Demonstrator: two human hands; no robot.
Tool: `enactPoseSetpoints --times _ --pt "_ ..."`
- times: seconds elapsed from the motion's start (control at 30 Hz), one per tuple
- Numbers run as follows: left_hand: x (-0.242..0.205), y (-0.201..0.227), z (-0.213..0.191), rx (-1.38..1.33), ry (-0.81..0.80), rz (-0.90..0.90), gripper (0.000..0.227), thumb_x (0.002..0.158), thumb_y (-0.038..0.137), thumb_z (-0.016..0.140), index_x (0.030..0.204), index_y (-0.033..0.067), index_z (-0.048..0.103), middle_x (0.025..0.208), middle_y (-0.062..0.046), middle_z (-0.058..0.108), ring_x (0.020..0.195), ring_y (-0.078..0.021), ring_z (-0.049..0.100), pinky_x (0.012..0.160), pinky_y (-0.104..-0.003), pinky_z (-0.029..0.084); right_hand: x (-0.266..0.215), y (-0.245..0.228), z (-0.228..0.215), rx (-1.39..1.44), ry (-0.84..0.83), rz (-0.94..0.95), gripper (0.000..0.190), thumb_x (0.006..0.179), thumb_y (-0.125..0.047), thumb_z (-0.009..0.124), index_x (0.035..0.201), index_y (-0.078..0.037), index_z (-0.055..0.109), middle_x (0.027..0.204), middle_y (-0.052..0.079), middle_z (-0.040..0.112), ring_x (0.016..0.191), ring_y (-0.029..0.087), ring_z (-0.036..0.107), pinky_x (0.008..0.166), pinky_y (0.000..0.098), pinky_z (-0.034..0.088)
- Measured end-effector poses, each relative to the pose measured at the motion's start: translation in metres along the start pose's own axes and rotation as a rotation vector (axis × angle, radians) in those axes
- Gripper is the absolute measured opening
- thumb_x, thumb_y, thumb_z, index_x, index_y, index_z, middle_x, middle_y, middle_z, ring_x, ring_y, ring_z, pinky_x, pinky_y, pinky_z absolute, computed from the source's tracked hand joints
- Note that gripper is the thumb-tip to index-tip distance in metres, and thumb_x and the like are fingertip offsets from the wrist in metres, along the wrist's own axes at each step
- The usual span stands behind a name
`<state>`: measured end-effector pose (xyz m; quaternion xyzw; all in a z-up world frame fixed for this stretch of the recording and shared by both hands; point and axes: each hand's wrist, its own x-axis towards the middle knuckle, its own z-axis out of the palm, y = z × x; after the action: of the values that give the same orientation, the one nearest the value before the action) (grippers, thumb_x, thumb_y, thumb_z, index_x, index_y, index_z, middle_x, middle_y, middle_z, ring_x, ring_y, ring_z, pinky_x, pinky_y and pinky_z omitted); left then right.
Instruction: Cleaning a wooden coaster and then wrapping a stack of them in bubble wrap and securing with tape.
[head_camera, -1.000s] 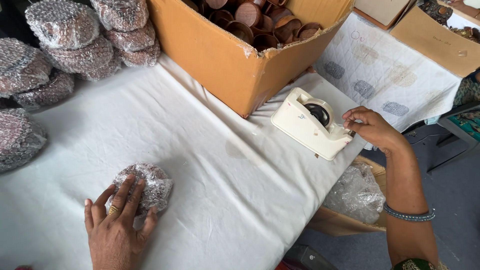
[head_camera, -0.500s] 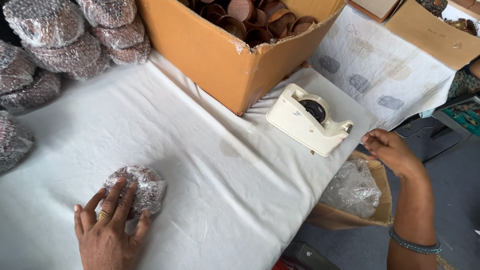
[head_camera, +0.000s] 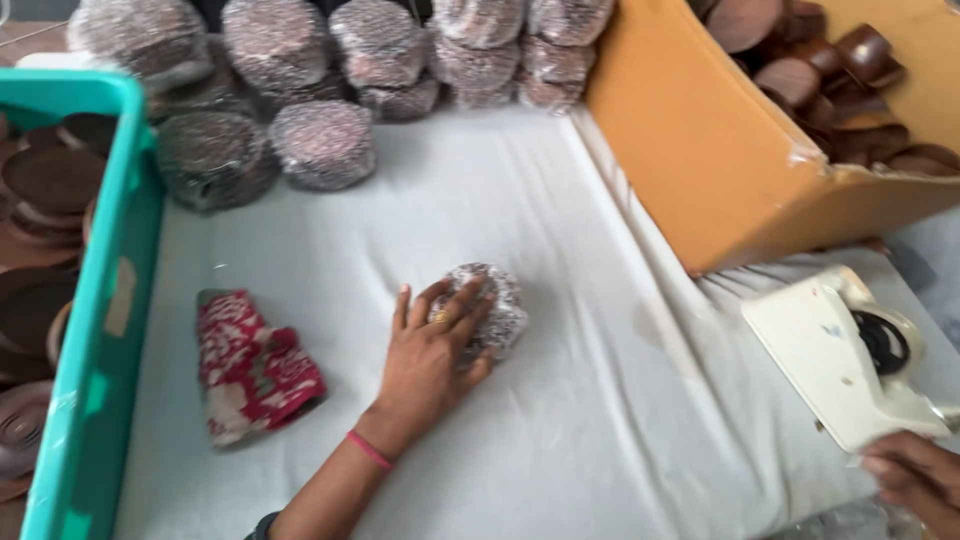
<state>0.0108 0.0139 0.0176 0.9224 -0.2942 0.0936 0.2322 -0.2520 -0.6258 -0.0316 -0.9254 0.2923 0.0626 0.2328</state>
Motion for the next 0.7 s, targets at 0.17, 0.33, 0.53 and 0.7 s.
enactPoseSetpoints --times 0.17,0.33,0.53,0.7 --pt "0.002 -0.002 0.013 0.067 -0.005 0.030 0.065 0.088 0.043 0.066 0.148 0.0257 0.048 0.156 0.002 0.041 0.142 -0.0291 0.035 0.119 -0.065 0.018 -0.043 -0.301 -0.007 0.021 -0.421 -0.722 0.020 0.101 -0.025 0.067 0.098 -0.005 0.068 0.096 0.003 0.064 0.090 0.015 0.059 0.082 0.0297 0.057" --pt "0.002 -0.001 0.011 0.095 -0.046 0.032 0.066 0.087 0.044 0.067 0.148 0.0267 0.047 0.155 0.001 0.040 0.141 -0.0283 0.034 0.119 -0.065 0.018 0.000 -0.450 0.069 0.637 -0.594 -0.713 0.019 0.101 -0.018 0.060 0.094 0.000 0.064 0.080 0.002 0.059 0.073 0.011 0.058 0.070 0.0290 0.054" --pt "0.003 0.000 0.006 0.029 -0.044 0.024 0.067 0.086 0.042 0.069 0.147 0.0229 0.049 0.154 0.000 0.042 0.142 -0.0275 0.035 0.118 -0.067 0.020 0.046 -0.487 0.118 0.664 -0.600 -0.514 0.019 0.101 -0.021 0.063 0.093 -0.005 0.067 0.076 -0.002 0.060 0.066 0.006 0.054 0.064 0.0247 0.055" --pt "0.003 0.000 0.006 0.027 -0.054 0.016 0.064 0.087 0.043 0.068 0.145 0.0221 0.051 0.154 -0.001 0.043 0.142 -0.0272 0.035 0.118 -0.068 0.020 0.054 -0.495 0.123 0.623 -0.556 -0.468 0.017 0.099 -0.021 0.065 0.093 -0.005 0.068 0.074 -0.002 0.061 0.065 0.006 0.055 0.064 0.0237 0.054"
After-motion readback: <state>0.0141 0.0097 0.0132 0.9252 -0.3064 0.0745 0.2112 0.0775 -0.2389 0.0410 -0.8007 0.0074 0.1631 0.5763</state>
